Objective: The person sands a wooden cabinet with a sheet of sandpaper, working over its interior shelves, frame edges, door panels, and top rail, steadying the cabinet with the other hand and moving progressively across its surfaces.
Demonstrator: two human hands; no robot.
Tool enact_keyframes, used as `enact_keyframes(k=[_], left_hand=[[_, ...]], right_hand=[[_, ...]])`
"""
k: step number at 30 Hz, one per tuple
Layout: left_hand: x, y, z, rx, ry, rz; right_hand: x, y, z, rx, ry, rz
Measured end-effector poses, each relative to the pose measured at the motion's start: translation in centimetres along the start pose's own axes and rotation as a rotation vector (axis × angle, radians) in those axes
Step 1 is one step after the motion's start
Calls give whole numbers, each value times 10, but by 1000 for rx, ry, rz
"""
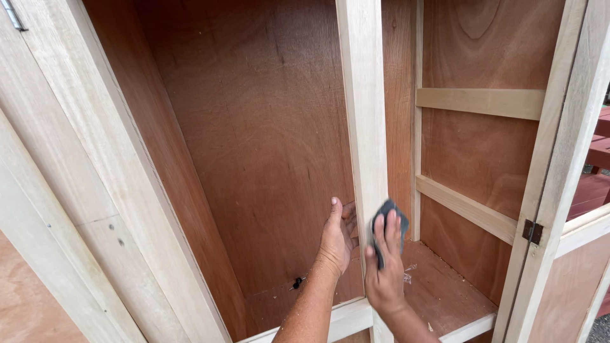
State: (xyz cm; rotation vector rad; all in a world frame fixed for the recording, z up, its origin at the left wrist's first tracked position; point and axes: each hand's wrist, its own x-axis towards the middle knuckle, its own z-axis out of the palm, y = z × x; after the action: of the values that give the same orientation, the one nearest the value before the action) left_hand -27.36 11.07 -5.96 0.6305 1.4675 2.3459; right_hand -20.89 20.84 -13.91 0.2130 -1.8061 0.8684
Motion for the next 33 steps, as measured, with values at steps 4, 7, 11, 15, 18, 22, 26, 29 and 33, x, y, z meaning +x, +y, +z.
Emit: enact_keyframes(k=[4, 7, 11, 15, 18, 22, 26, 29, 33], left_hand=[[11, 11, -12, 5, 15, -18], [10, 22, -18, 46, -4, -21], [11, 46, -17, 43, -29, 5], [11, 67, -14, 12, -38, 26], [7, 72, -16, 25, -90, 45], [-1, 77, -14, 72, -48, 34], [-3, 90, -7, 114, -41, 94], [0, 100, 3, 103, 18, 99], [9, 111, 15, 96, 25, 165]], right_hand=[[-50, 3, 3, -283, -110, -82], [-14, 2, 12, -192, 10, -145], [85, -17, 19, -226, 58, -273], [64, -49, 15, -285, 30, -337], [36, -62, 5, -332, -52, -340], [89, -69, 1, -281, 8, -349], [144, -81, -5, -275, 27, -381], [124, -85, -17, -252, -5, -418], [122, -82, -33, -284, -69, -480]])
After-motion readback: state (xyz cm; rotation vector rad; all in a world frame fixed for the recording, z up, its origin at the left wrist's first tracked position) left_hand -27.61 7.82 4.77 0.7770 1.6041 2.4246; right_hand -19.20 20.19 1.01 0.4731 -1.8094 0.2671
